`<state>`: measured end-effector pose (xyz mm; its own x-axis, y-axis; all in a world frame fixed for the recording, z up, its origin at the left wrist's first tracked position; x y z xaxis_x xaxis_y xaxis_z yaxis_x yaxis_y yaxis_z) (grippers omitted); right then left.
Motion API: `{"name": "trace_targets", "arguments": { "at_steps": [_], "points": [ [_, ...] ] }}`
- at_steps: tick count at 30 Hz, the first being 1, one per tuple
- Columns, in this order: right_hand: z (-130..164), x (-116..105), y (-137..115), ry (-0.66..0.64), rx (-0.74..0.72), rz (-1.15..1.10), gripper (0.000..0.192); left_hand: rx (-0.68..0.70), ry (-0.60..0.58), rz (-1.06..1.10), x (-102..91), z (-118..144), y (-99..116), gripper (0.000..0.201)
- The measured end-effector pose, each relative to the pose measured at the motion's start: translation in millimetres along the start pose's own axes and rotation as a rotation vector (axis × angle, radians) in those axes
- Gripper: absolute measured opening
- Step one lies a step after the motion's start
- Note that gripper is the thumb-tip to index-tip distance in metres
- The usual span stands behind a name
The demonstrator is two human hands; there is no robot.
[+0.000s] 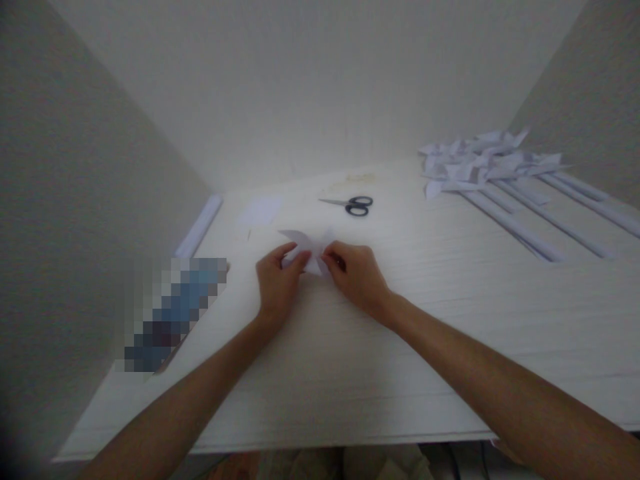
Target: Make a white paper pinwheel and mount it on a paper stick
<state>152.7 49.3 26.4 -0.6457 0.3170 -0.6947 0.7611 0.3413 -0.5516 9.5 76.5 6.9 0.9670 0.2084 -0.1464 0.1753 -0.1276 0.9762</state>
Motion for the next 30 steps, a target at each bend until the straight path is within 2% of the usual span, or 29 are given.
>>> {"name": "trace_targets", "arguments": {
  "at_steps": [5,18,21,24,30],
  "points": [
    [0,-2,0,0.022,-0.002,-0.021,0.011,-0.006,0.01,0.02,-1.4,-1,0,0.034],
    [0,-1,1,0.01,0.012,-0.01,0.011,0.018,-0.111,0.132,7.8,1,0,0.032],
    [0,0,2,0.013,0.024,0.001,0.011,0.07,-0.144,0.11,10.0,3,4,0.037],
    [-1,-1,2,0.016,0.032,0.017,0.012,0.101,-0.124,0.074,8.3,5,7,0.043],
    [-1,-1,2,0.01,0.042,0.026,0.012,0.116,-0.171,0.04,11.3,5,7,0.037]
  ]
}}
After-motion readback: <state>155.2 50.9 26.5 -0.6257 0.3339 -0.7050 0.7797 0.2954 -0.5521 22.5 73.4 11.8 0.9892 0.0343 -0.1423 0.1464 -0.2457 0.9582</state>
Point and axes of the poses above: each hand's wrist, its own z-axis away from the middle knuckle, its own x-axis out of the palm, y = z × x, the point moved 8 cm from there along -z, towards the middle knuckle, and after that the axes turned 8 degrees about z, right-handed, at the moved point
